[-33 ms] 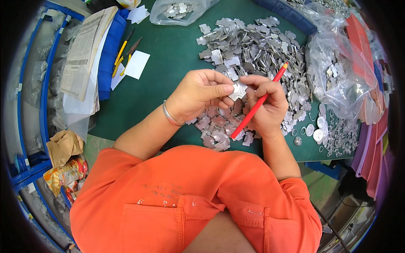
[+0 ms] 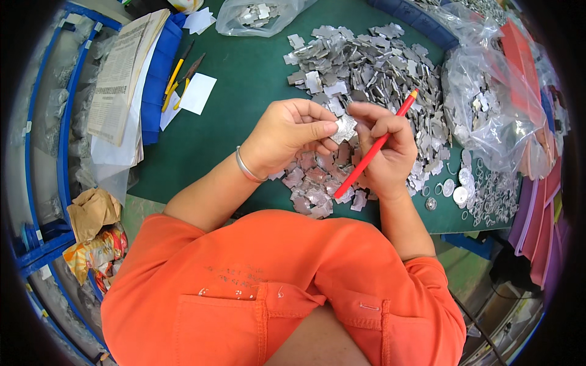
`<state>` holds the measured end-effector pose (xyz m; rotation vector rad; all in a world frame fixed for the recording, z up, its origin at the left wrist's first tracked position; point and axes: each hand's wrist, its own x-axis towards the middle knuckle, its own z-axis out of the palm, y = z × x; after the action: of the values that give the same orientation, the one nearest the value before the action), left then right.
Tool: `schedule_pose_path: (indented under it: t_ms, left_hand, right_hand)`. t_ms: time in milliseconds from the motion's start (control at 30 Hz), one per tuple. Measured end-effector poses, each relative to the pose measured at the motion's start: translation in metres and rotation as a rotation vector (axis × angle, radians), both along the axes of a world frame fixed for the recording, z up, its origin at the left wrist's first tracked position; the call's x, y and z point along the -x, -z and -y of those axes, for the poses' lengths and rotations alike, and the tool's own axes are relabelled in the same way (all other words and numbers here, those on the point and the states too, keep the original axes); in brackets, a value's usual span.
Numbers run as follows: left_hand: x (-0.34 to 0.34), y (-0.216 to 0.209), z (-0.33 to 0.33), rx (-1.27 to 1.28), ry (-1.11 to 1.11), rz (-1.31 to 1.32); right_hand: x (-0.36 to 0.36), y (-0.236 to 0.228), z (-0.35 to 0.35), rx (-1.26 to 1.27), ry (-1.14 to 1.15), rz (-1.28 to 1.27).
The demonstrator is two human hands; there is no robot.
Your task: The person picks up metal parts from a large pile on a table, marks some of them using a red pencil, and sorts them by hand.
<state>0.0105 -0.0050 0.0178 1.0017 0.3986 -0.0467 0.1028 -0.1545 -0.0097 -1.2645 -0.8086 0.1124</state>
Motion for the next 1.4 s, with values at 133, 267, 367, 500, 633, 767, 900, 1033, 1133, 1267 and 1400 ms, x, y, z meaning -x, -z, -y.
schedule_pose_path:
  t_ms: [133, 267, 367, 500, 633, 767, 900, 1033, 1133, 1267, 1400]
  left_hand:
    - [0.001, 0.0, 0.005, -0.216, -0.1, 0.08]
    - [0.001, 0.014, 0.007, -0.633, -0.217, 0.356]
    - [0.0, 0.014, 0.003, -1.159, -0.253, 0.586]
    - [0.003, 0.013, 0.005, -1.328, -0.266, 0.712]
    - [0.001, 0.009, 0.003, -1.401, -0.333, 0.76]
    - [-0.001, 0.013, -0.033, -1.532, -0.358, 0.512]
    - [-0.025, 0.04, -0.054, -1.486, -0.198, 0.158]
    - [-0.037, 0.055, -0.046, -1.557, -0.26, 0.171]
    - [-0.039, 0.044, -0.036, -1.562, -0.302, 0.421]
    - [-0.025, 0.02, -0.01, -0.727, -0.142, 0.22]
    - [-0.01, 0.016, 0.005, -0.498, -0.09, 0.269]
  right_hand:
    - [0.001, -0.009, -0.002, 0.039, 0.029, -0.358]
    - [-0.003, -0.008, 0.004, 0.042, -0.129, -0.509]
    - [0.0, -0.011, 0.005, 0.034, -0.165, -0.552]
    - [0.004, -0.014, 0.005, -0.032, -0.168, -0.536]
    - [-0.002, -0.019, 0.008, 0.009, -0.051, -0.109]
    - [-0.076, -0.05, 0.056, 0.145, 0.867, 0.702]
    - [-0.112, -0.069, 0.098, 0.323, 0.944, 0.545]
    - [-0.076, -0.055, 0.058, 0.298, 0.657, 0.406]
    - [-0.046, -0.039, 0.038, 0.312, 0.401, 0.319]
    - [-0.014, -0.029, 0.014, 0.331, 0.14, 0.108]
    - [-0.006, -0.019, 0.008, 0.387, -0.01, -0.021]
